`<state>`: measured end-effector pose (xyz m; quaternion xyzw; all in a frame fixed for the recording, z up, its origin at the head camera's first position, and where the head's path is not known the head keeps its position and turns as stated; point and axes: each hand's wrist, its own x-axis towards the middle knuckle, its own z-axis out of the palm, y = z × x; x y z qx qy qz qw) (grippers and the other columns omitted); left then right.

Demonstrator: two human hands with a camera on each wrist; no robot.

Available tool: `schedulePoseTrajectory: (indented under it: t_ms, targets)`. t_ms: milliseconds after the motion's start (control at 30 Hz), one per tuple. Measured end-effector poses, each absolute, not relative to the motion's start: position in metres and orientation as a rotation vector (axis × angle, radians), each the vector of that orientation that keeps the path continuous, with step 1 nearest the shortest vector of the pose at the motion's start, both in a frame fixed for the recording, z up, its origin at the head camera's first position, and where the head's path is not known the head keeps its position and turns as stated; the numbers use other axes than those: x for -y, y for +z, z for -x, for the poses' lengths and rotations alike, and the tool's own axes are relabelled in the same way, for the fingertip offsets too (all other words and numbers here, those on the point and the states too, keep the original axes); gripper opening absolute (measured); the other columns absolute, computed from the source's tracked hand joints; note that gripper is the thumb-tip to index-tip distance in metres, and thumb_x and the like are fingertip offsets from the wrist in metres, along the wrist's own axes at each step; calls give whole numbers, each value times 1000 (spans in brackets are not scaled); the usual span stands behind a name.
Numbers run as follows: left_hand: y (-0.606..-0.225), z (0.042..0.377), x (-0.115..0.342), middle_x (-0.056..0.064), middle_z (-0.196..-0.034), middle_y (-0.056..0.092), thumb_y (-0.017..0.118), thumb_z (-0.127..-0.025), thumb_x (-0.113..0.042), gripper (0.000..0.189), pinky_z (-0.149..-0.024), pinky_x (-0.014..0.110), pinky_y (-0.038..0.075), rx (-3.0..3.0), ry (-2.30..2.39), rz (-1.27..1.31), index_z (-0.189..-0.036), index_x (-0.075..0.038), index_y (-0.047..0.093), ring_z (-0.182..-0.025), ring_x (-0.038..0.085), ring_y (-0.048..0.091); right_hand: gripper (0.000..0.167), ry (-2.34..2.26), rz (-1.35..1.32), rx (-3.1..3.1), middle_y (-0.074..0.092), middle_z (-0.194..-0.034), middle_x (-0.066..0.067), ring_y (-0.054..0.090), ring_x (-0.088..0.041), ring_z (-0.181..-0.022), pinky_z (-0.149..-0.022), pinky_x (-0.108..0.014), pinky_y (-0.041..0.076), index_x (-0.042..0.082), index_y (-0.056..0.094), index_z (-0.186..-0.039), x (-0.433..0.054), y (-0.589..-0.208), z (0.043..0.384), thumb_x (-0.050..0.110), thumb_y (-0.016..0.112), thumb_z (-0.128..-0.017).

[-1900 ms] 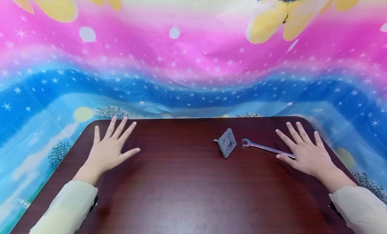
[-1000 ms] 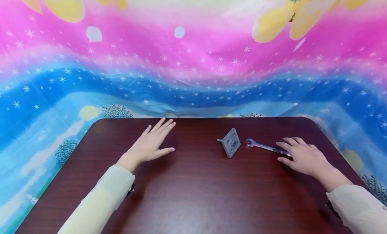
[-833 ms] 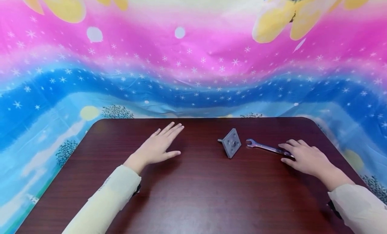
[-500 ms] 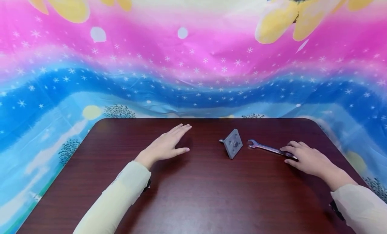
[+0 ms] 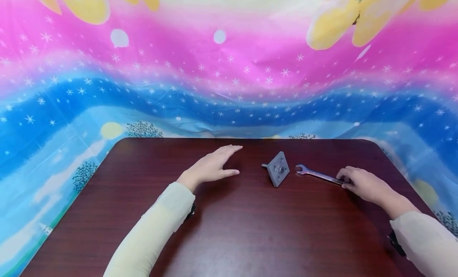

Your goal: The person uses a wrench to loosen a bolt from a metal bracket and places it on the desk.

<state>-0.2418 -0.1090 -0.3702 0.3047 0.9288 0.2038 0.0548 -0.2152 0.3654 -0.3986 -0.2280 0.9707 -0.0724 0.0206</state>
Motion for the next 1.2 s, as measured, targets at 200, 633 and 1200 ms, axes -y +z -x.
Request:
schedulePoseTrajectory:
  t_ms: [200, 633, 1200]
  targets:
    - [-371, 249, 92, -4, -163, 29, 66, -92, -47, 82, -123, 40, 26, -2785, 636, -958, -158, -26, 23, -151, 16, 26, 16, -290, 679, -2964, 57, -82, 4, 48, -9, -71, -62, -29, 44, 10, 67, -100, -365, -394, 221, 4, 71, -86]
    - [-378, 259, 55, -2, -164, 27, 68, -93, -40, 83, -123, 38, 25, -2685, 636, -1061, -159, -23, 20, -151, 16, 26, 20, -523, 569, -2888, 55, -78, 2, 44, -5, -63, -56, -25, 38, 5, 64, -107, -364, -395, 219, 7, 68, -88]
    - [-387, 272, 21, -1, -164, 26, 77, -87, -33, 93, -122, 36, 29, -2591, 726, -1080, -159, -22, 19, -151, 16, 27, 23, -884, 471, -2656, 58, -77, -5, 48, -11, -53, -51, -30, 48, -7, 55, -114, -372, -399, 215, 3, 59, -94]
